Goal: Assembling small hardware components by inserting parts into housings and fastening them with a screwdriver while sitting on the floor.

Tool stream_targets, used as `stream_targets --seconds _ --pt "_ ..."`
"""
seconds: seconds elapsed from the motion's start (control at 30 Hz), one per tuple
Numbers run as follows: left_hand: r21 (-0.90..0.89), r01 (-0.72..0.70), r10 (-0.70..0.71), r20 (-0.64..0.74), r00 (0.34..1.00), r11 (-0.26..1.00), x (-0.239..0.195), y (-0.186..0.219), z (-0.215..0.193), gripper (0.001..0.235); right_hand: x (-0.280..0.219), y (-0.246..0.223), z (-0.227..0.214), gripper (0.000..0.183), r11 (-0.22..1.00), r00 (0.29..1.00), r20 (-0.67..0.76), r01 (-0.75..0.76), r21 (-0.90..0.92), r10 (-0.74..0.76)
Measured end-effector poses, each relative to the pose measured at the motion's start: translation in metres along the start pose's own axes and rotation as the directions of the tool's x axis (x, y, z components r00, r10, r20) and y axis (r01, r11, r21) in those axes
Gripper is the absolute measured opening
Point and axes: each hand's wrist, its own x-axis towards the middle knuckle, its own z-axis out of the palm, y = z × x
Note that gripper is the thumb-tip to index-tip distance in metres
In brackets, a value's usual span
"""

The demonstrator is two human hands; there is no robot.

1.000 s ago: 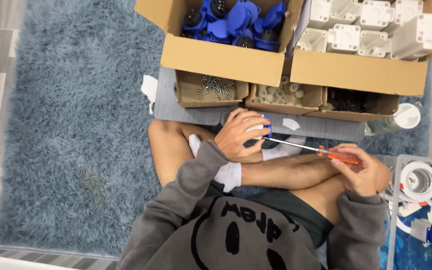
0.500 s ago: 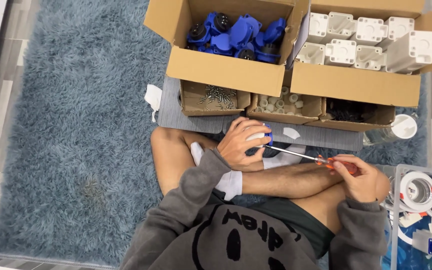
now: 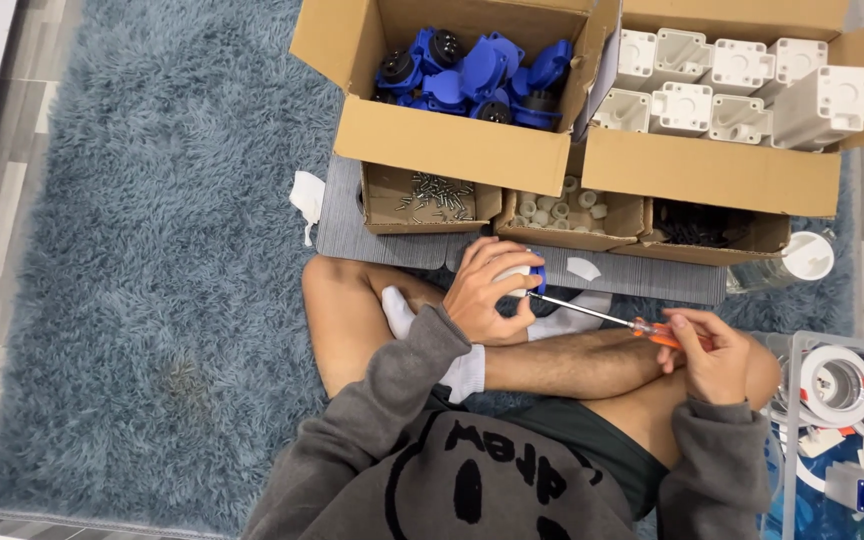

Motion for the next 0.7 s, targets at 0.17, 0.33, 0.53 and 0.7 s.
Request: stream_targets --seconds 0.17,0.33,0.53,0.7 --pt "-0.008 0.003 -0.003 0.0 1.0 1.0 0.0 0.001 0.0 0.025 -0.004 -0.001 -0.008 0.028 0.997 0.997 0.023 0.08 -0.022 -0.08" --pt "-0.006 -0.003 0.003 -0.005 1.0 1.0 0.0 0.0 0.001 0.026 -0.003 0.01 -0.018 0.037 0.992 0.992 0.038 0.124 0.001 -0.124" --pt "-0.005 0.011 -0.011 -0.023 1.0 1.0 0.002 0.005 0.001 0.024 -0.008 -0.018 0.004 0.027 0.963 0.998 0.007 0.066 -0.262 -0.066" --pt "-0.002 0.032 -0.033 -0.062 0.998 0.999 0.005 0.012 0.0 0.026 -0.007 -0.002 -0.004 0.016 0.998 0.997 0.032 0.065 -0.028 -0.064"
